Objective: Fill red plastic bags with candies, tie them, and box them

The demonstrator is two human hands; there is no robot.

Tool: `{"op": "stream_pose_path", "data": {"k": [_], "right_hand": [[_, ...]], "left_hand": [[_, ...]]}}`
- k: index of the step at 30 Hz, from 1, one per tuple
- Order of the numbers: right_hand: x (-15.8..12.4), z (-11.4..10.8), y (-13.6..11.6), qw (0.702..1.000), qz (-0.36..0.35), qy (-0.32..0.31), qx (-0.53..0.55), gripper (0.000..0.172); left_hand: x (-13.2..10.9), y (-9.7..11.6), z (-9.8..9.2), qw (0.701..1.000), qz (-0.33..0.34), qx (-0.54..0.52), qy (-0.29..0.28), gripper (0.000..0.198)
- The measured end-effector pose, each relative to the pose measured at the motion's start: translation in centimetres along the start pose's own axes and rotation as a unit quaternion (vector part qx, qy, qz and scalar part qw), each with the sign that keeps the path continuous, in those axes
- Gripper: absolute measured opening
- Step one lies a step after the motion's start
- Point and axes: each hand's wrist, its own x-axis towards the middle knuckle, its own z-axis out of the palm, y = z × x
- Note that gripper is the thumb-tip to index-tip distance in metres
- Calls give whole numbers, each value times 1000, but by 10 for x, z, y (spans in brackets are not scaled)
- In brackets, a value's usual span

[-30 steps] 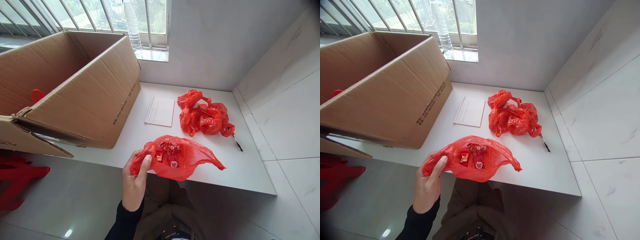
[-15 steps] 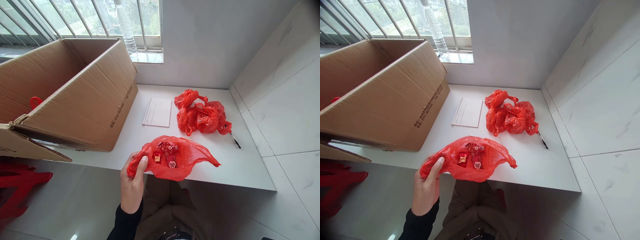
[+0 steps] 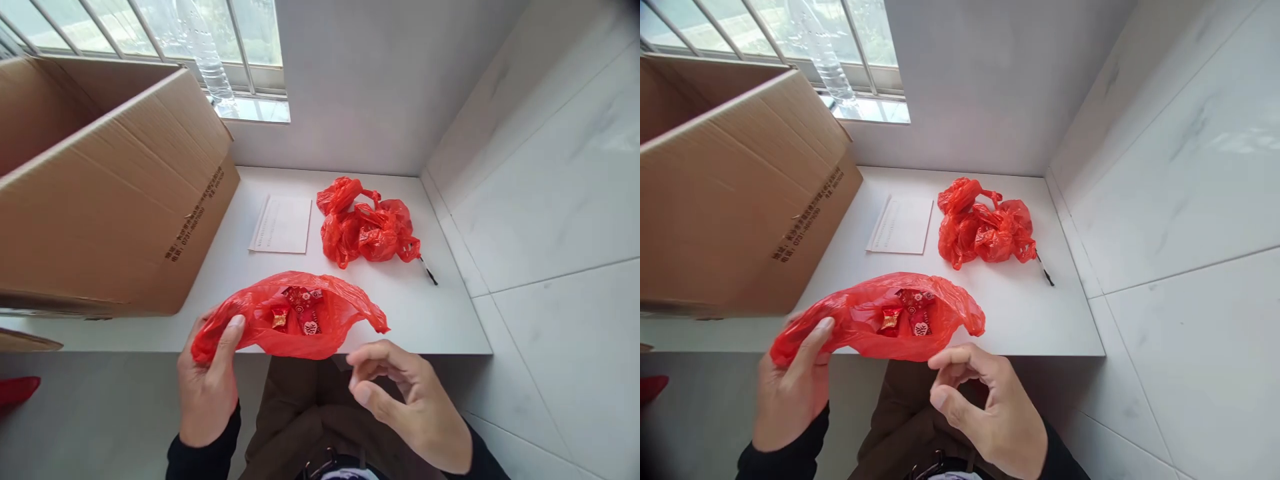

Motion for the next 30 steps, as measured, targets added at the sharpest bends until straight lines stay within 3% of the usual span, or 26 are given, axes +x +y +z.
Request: {"op": "stream_pose_path", "data": {"k": [2, 4, 6, 8, 10, 12, 14, 16, 18, 20, 22, 24, 25, 27, 29, 30], "right_hand": [[0, 2, 8, 999, 20, -19, 27, 21], [-4, 5, 18, 996, 83, -38, 17, 20], [-10, 6, 27, 992, 121, -27, -27, 38], [-14, 4, 33, 993, 74, 15, -92, 29], [-14, 0, 35, 983, -13, 93, -156, 21], [-8, -4, 36, 955, -53, 197, -214, 44], [3, -7, 35, 921, -49, 276, -269, 55], [16, -10, 31, 913, -47, 275, -298, 43], [26, -13, 22, 925, -63, 244, -285, 22], [33, -15, 10, 930, -90, 253, -250, 18], [37, -18, -5, 927, -118, 290, -207, 16], [40, -18, -20, 925, -138, 313, -163, 16], [41, -17, -26, 926, -144, 319, -143, 17], [45, -11, -37, 928, -155, 318, -115, 18], [50, -1, -45, 934, -168, 298, -104, 18], [53, 5, -50, 938, -176, 281, -105, 16]], "left_hand": [[0, 1, 3, 1000, -12, -21, -4, 18], [-1, 3, 4, 999, -25, -26, -5, 24], [-2, 8, 4, 999, -46, -8, -7, 44], [-2, 13, 2, 998, -57, 18, -15, 64], [-3, 18, -2, 997, -49, 54, -38, 69], [-3, 21, -8, 993, -26, 83, -78, 65], [-3, 20, -16, 985, -10, 100, -137, 65], [-1, 17, -25, 974, 2, 109, -198, 62], [4, 13, -33, 961, 34, 135, -238, 51], [11, 12, -38, 951, 104, 187, -224, 38], [19, 16, -42, 941, 182, 244, -151, 31], [26, 23, -43, 937, 220, 264, -66, 28], [29, 28, -42, 943, 217, 250, -43, 27], [34, 37, -37, 970, 174, 158, -66, 24], [40, 45, -27, 983, 99, 5, -153, 24], [42, 48, -20, 976, 57, -68, -201, 26]]}}
